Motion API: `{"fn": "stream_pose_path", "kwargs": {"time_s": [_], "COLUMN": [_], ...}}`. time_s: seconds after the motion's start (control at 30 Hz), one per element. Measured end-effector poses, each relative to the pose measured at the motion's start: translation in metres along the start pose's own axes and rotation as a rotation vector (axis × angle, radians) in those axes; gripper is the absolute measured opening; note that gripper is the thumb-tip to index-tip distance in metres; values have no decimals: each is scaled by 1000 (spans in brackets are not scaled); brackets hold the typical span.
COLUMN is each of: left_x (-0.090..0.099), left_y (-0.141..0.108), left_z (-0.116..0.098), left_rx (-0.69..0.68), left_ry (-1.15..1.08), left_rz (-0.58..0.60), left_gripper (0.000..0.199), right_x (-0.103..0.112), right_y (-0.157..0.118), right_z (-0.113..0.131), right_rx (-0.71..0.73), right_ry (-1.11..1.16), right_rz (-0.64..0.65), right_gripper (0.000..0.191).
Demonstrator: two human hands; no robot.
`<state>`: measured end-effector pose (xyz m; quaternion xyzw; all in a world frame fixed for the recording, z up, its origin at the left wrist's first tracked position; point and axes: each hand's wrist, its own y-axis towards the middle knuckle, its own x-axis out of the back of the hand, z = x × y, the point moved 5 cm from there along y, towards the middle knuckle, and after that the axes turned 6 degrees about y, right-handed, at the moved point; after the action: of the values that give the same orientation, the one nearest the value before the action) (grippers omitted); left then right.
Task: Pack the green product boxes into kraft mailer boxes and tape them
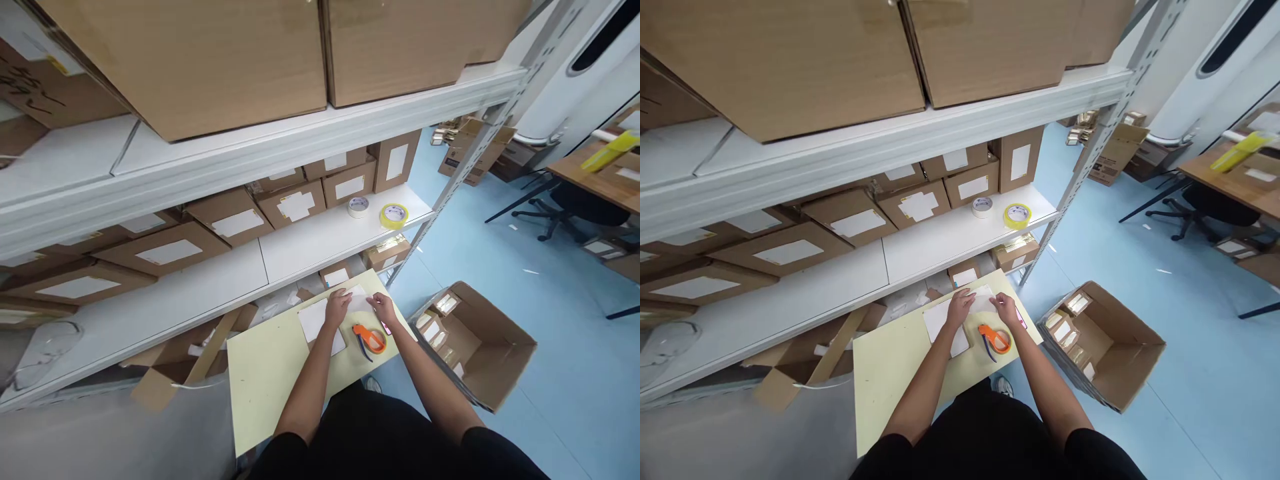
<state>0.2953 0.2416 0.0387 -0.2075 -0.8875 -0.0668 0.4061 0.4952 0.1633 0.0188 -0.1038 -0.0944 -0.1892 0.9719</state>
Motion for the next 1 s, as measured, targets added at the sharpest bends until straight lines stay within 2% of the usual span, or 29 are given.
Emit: {"fn": "stream_pose_path", "kwargs": {"time_s": [0.13,0.23,0.33,0.4,0.5,0.57,0.63,0.7,0.77,0.83,0.9,1.0], "left_x": [14,24,33,37,40,38,33,30,34,44,49,39], "left_y": [-9,-15,-21,-23,-25,-25,-26,-25,-23,-19,-15,-9], "left_z": [-21,-33,-38,-37,-37,-42,-51,-60,-63,-62,-58,-52], "left_rx": [-85,-120,-60,52,210,275,294,270,231,180,118,39], "left_ry": [43,13,-54,-133,-307,-454,-601,-689,-693,-632,-557,-462], "left_rz": [-97,-160,-199,-198,-171,-131,-52,35,30,-55,-57,170], "left_gripper": [27,24,19,15,10,23,44,54,53,50,46,50], "right_x": [9,12,14,16,9,-5,-17,-22,-20,-13,-6,4], "right_y": [-9,-17,-27,-36,-51,-60,-66,-68,-66,-64,-62,-58], "right_z": [11,13,14,19,34,44,54,62,65,63,59,53], "right_rx": [21,46,53,76,170,225,247,242,193,105,10,-95], "right_ry": [79,90,78,42,-35,-59,-54,-16,59,172,331,577], "right_rz": [-88,-99,-89,-107,-32,100,164,136,74,17,-18,-21], "right_gripper": [50,46,36,41,60,68,66,45,29,37,43,47]}}
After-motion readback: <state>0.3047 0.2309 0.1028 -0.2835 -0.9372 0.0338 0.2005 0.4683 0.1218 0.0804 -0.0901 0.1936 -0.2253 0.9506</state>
